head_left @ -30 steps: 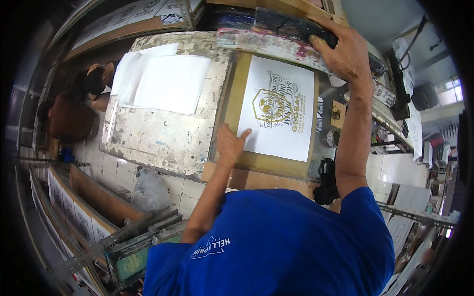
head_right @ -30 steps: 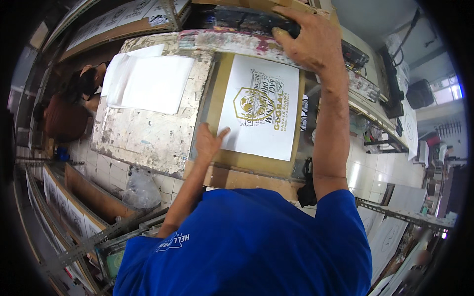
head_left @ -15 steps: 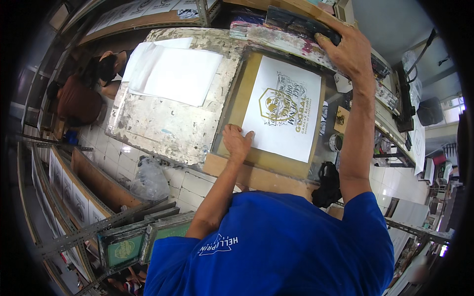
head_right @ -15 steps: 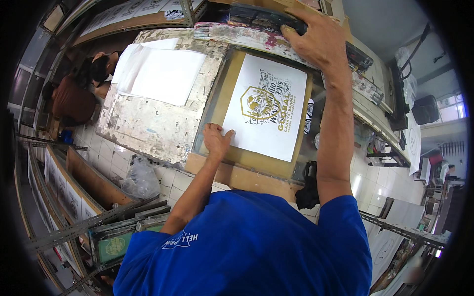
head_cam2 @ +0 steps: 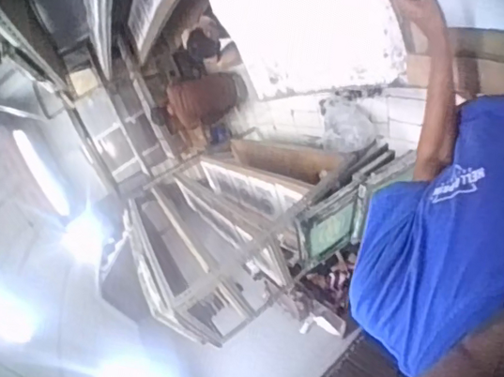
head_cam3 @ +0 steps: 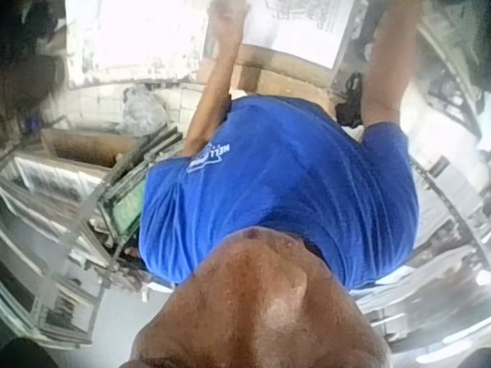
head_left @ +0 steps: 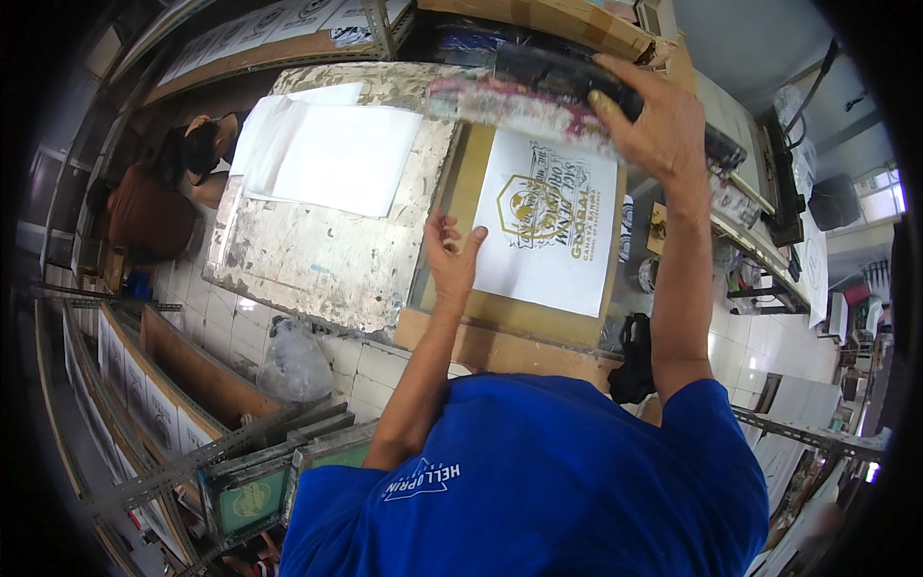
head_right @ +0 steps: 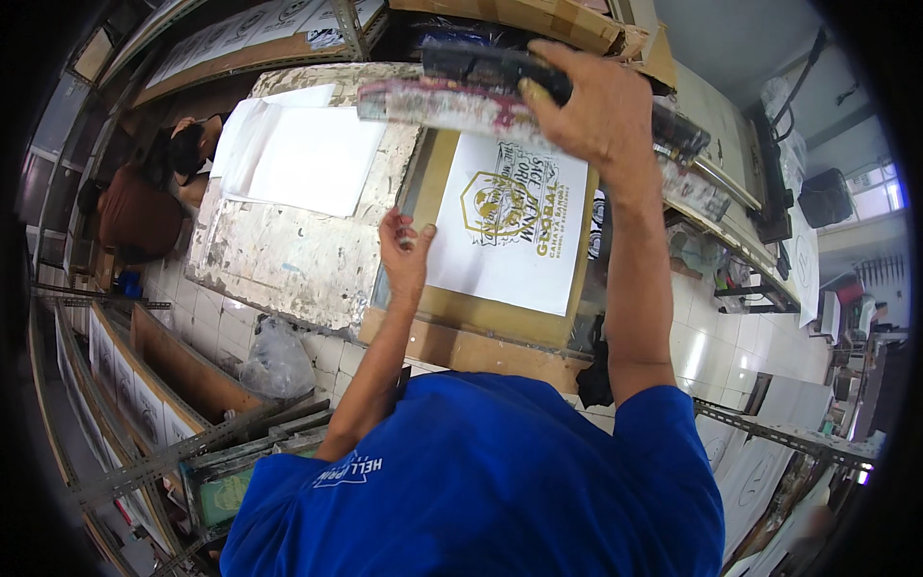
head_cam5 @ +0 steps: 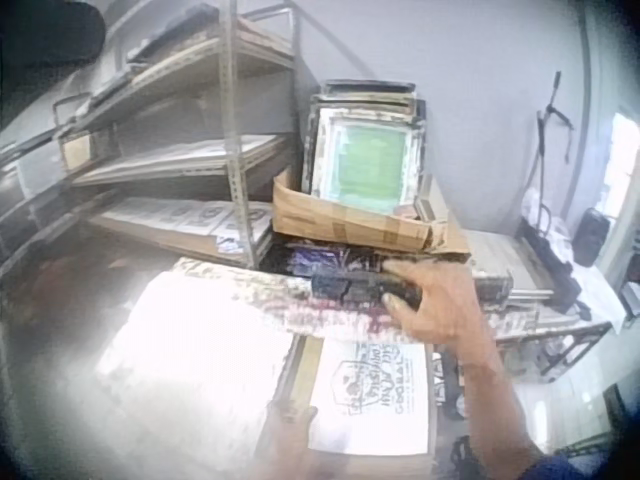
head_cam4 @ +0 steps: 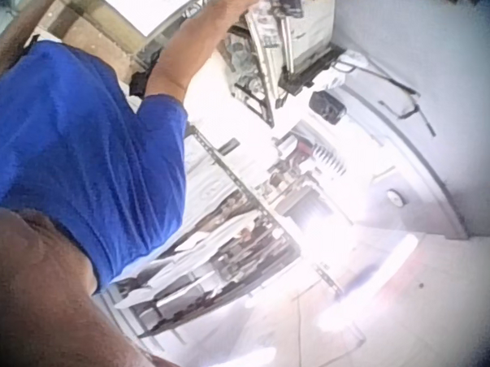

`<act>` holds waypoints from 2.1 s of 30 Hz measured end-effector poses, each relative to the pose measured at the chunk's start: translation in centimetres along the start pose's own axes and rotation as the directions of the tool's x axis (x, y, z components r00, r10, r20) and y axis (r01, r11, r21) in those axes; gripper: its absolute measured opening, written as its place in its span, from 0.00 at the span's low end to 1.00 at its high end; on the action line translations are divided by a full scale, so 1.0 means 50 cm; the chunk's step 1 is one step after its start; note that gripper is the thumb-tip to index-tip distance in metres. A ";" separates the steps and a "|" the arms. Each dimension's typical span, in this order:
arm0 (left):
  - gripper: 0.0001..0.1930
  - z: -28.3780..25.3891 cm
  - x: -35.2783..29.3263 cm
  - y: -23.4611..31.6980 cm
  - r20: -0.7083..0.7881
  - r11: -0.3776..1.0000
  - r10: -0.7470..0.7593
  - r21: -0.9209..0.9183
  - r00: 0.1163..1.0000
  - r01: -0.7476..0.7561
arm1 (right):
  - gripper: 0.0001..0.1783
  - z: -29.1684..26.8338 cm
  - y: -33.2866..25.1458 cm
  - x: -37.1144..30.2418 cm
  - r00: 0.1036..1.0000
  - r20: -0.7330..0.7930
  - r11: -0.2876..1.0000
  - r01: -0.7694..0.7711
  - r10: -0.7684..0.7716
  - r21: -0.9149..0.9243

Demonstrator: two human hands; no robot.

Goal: The person performs screen printing by placing sheets of paper onto a board, lowering a mesh screen, and using a squeegee to spread ink across the surface. They lift the screen and set the printed paper aside before repeating the steps.

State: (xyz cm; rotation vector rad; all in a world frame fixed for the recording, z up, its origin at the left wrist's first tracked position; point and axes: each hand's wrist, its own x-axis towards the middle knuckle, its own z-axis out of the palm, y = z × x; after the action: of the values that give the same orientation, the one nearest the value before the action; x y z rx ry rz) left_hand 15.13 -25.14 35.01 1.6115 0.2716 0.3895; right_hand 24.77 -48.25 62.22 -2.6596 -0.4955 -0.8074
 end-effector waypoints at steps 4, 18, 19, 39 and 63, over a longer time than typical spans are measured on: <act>0.51 -0.016 0.039 0.158 0.136 0.807 0.151 -0.589 0.979 -0.043 | 0.27 0.051 -0.028 -0.120 0.993 -0.072 0.995 0.094 -0.096 -0.030; 0.52 -0.146 -0.060 -0.162 0.236 0.921 0.165 0.311 0.957 -0.236 | 0.37 0.298 -0.016 -0.434 0.886 0.451 0.968 -0.197 0.107 0.157; 0.51 -0.147 -0.058 -0.162 0.250 0.896 0.192 0.350 0.949 -0.274 | 0.40 0.299 -0.024 -0.437 0.883 0.461 0.980 -0.159 0.088 0.117; 0.49 -0.152 -0.058 -0.144 0.281 0.857 0.078 0.471 0.956 -0.209 | 0.42 0.557 0.244 -0.183 0.955 0.253 0.986 -0.131 0.154 -0.107; 0.44 -0.135 -0.024 -0.036 0.187 0.877 0.329 0.301 0.926 -0.373 | 0.35 0.210 0.061 -0.229 0.780 0.526 0.640 -0.600 0.338 0.479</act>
State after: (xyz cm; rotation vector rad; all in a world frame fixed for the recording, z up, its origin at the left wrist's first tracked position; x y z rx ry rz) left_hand 11.38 -19.32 33.43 2.0199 -0.0673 0.5349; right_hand 22.02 -49.50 46.69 -2.1186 -0.0758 0.0840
